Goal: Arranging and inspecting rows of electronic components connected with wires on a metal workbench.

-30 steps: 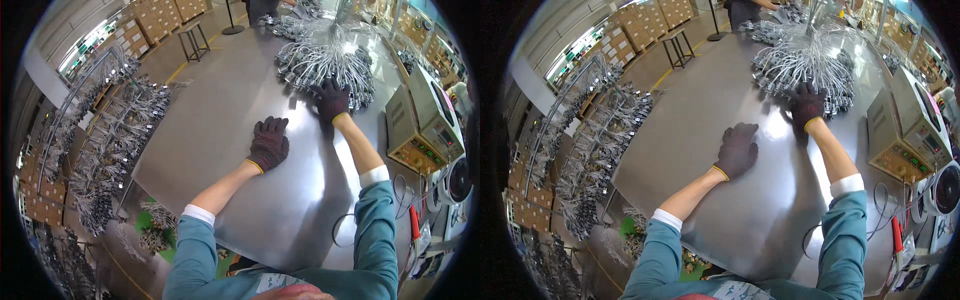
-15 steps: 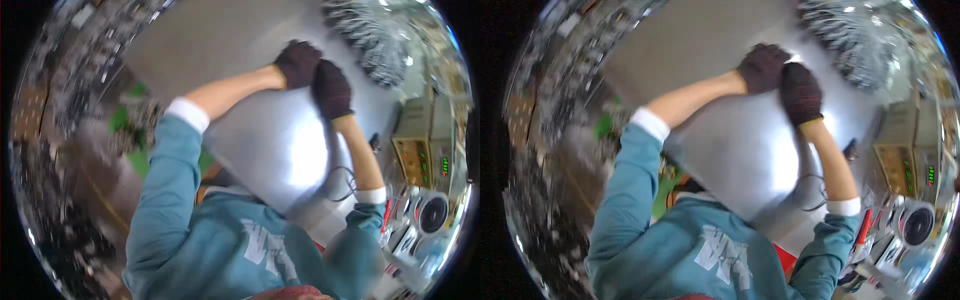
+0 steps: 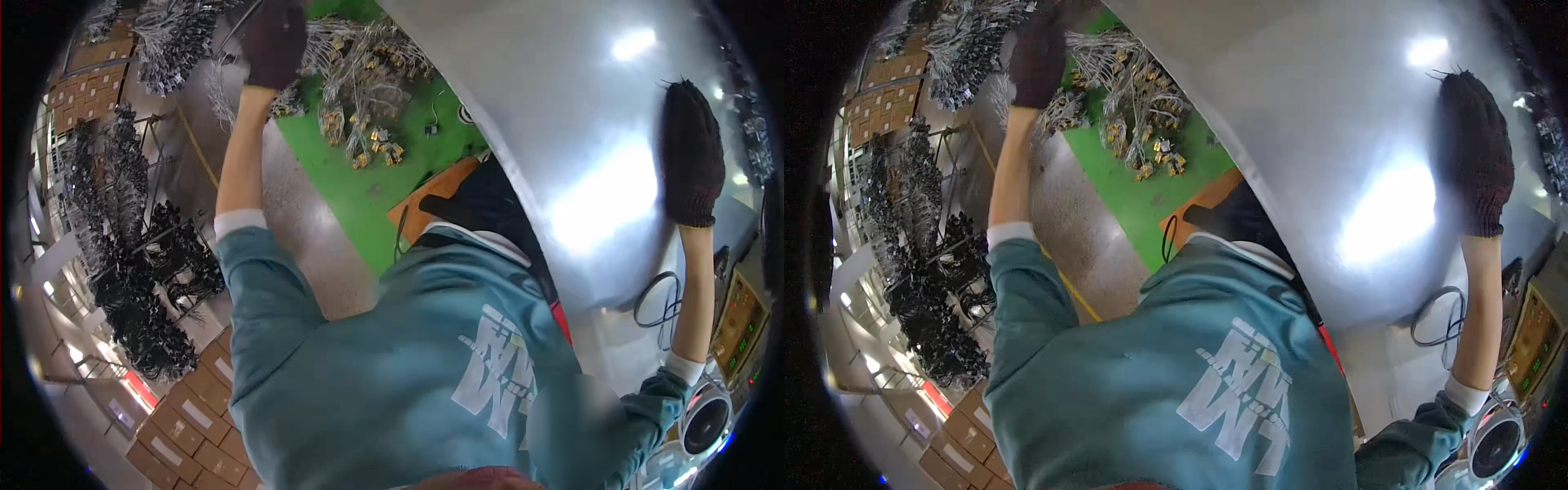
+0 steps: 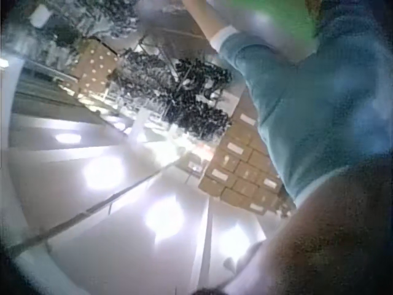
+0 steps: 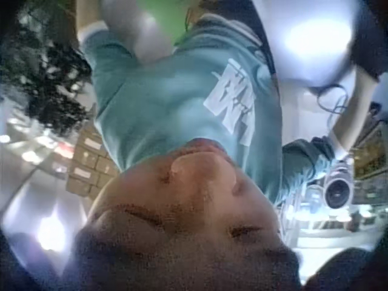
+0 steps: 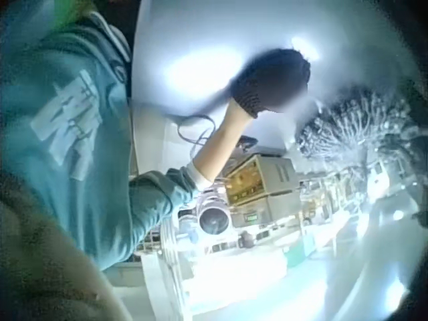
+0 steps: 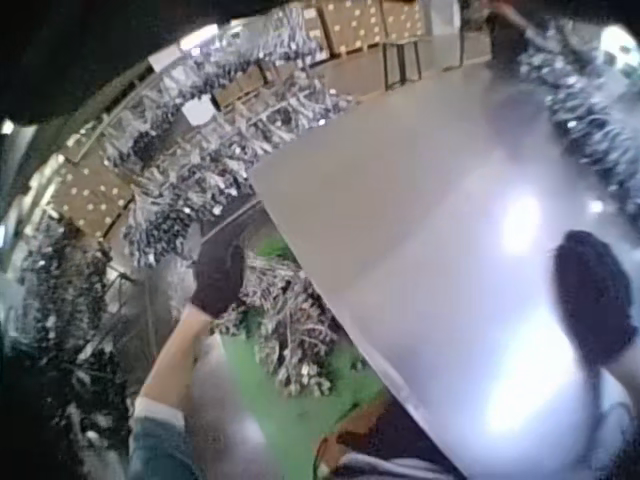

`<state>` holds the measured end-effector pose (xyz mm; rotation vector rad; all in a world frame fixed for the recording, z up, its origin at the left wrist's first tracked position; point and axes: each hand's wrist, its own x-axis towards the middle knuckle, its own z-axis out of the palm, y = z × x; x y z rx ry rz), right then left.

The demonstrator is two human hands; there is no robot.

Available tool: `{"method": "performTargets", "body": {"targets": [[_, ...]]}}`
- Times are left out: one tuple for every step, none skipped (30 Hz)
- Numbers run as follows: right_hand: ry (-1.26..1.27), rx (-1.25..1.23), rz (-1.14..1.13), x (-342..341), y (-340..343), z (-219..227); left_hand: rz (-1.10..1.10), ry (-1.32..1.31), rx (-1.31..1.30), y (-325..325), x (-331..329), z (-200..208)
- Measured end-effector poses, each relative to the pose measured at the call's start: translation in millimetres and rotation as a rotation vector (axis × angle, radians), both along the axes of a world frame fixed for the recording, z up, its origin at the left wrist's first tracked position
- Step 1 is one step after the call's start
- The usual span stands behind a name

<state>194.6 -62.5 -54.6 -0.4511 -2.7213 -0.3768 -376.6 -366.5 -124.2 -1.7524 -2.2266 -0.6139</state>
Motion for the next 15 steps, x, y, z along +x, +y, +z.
{"method": "performTargets", "body": {"targets": [[-0.086,0.007,-0.048,-2.3,-8.8,3.8,0.162,-0.052,-0.002,-22.4,9.6,-16.2],[-0.165,0.027,-0.084,-11.4,-13.7,10.9,0.157,-0.097,-0.082,-53.2,0.6,-48.0],[-0.185,0.021,-0.084,-21.3,-17.9,16.2,0.145,-0.148,-0.168,-84.8,-2.5,-89.4],[-0.151,-0.044,-0.018,-37.2,-21.1,16.2,0.162,-0.291,-0.198,-117.0,0.1,-124.4],[-0.124,-0.095,0.036,-48.9,-23.0,20.6,0.168,-0.441,-0.214,-140.9,3.3,-162.4],[-0.128,-0.100,0.040,-58.0,-22.2,20.8,0.287,-0.475,-0.341,-161.8,2.5,-200.5],[-0.110,-0.137,0.089,-66.4,-20.6,19.5,0.408,-0.506,-0.472,-179.4,1.0,-235.9],[-0.095,-0.174,0.138,-72.9,-20.0,17.3,0.432,-0.507,-0.539,-192.1,6.5,-268.2],[-0.103,-0.176,0.140,-75.8,-21.1,15.5,0.451,-0.512,-0.600,-194.6,17.4,-298.1],[-0.099,-0.276,0.062,-76.0,-24.9,12.4,0.476,-0.577,-0.655,-196.9,36.3,-321.2],[-0.095,-0.375,-0.014,-77.3,-27.6,11.1,0.505,-0.643,-0.709,-200.1,54.9,-338.3],[-0.104,-0.378,-0.009,-79.1,-27.2,11.6,0.509,-0.653,-0.712,-201.4,62.8,-351.6],[-0.091,-0.441,0.045,-82.3,-25.2,10.4,0.569,-0.703,-0.657,-201.0,64.0,-362.7],[-0.077,-0.505,0.100,-85.2,-21.7,9.3,0.630,-0.750,-0.601,-201.9,64.4,-372.0],[-0.078,-0.561,0.141,-85.9,-18.3,7.5,0.668,-0.841,-0.560,-187.0,69.4,-377.6]]}}
